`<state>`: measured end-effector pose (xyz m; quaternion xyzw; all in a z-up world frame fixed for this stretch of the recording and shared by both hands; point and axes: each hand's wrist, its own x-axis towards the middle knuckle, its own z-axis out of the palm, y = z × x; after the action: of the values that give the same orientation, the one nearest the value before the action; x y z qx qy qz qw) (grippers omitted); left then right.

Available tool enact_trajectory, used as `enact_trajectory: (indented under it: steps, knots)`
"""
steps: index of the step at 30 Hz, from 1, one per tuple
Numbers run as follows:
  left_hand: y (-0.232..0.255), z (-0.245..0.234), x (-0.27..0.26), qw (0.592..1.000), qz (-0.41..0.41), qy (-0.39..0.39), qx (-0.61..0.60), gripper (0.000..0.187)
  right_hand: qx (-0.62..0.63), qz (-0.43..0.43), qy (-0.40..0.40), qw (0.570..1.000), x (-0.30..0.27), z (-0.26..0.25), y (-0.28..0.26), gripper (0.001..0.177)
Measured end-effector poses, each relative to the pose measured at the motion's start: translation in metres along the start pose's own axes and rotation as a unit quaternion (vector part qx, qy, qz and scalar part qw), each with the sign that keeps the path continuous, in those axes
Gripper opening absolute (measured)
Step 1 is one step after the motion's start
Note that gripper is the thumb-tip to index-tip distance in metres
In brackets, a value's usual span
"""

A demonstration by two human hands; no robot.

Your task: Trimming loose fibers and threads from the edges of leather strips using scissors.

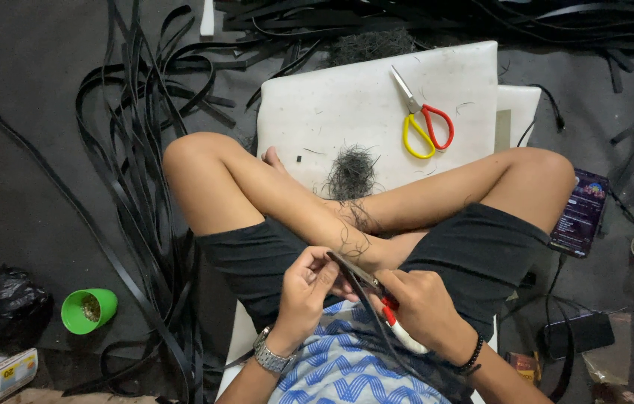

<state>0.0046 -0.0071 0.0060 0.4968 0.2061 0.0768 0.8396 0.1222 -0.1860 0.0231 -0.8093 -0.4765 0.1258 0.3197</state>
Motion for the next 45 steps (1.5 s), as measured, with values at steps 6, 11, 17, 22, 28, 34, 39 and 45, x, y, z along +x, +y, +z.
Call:
enact_trajectory:
  steps: [6, 11, 17, 22, 28, 34, 39, 45]
  knots:
    - [-0.002, 0.000, 0.001, 0.999, -0.030, -0.020, 0.000, 0.020, 0.028, 0.005, -0.003, 1.000, 0.003, -0.003, 0.002, 0.023]
    - [-0.001, 0.000, 0.002, 0.999, -0.043, -0.012, 0.010, 0.019, 0.128, 0.074, 0.002, 0.989, -0.001, -0.007, 0.004, 0.012]
    - [-0.007, -0.011, 0.006, 0.999, -0.028, 0.024, -0.014, 0.026, -0.273, 0.269, 0.009, 0.924, -0.021, -0.021, 0.021, 0.036]
    - [0.000, -0.016, 0.016, 0.999, -0.024, 0.024, -0.014, 0.025, -0.289, 0.344, -0.042, 0.892, -0.035, -0.030, 0.036, 0.037]
    - [0.037, -0.012, 0.024, 0.996, -0.009, 0.054, 0.067, 0.016, -0.204, 0.303, -0.049, 0.930, -0.048, -0.047, 0.014, 0.057]
    - [0.077, -0.007, 0.026, 0.993, 0.015, 0.082, 0.078, 0.012, 0.139, 0.230, -0.048, 0.962, -0.026, -0.077, -0.041, 0.045]
    - [0.104, -0.042, 0.041, 0.987, 0.030, 0.155, -0.017, 0.017, 0.222, 0.211, -0.124, 0.944, -0.023, -0.082, -0.038, 0.038]
    - [0.157, -0.088, 0.029, 0.970, 0.055, 0.204, 0.119, 0.013, 0.120, 0.178, -0.054, 0.975, -0.055, -0.136, -0.018, 0.025]
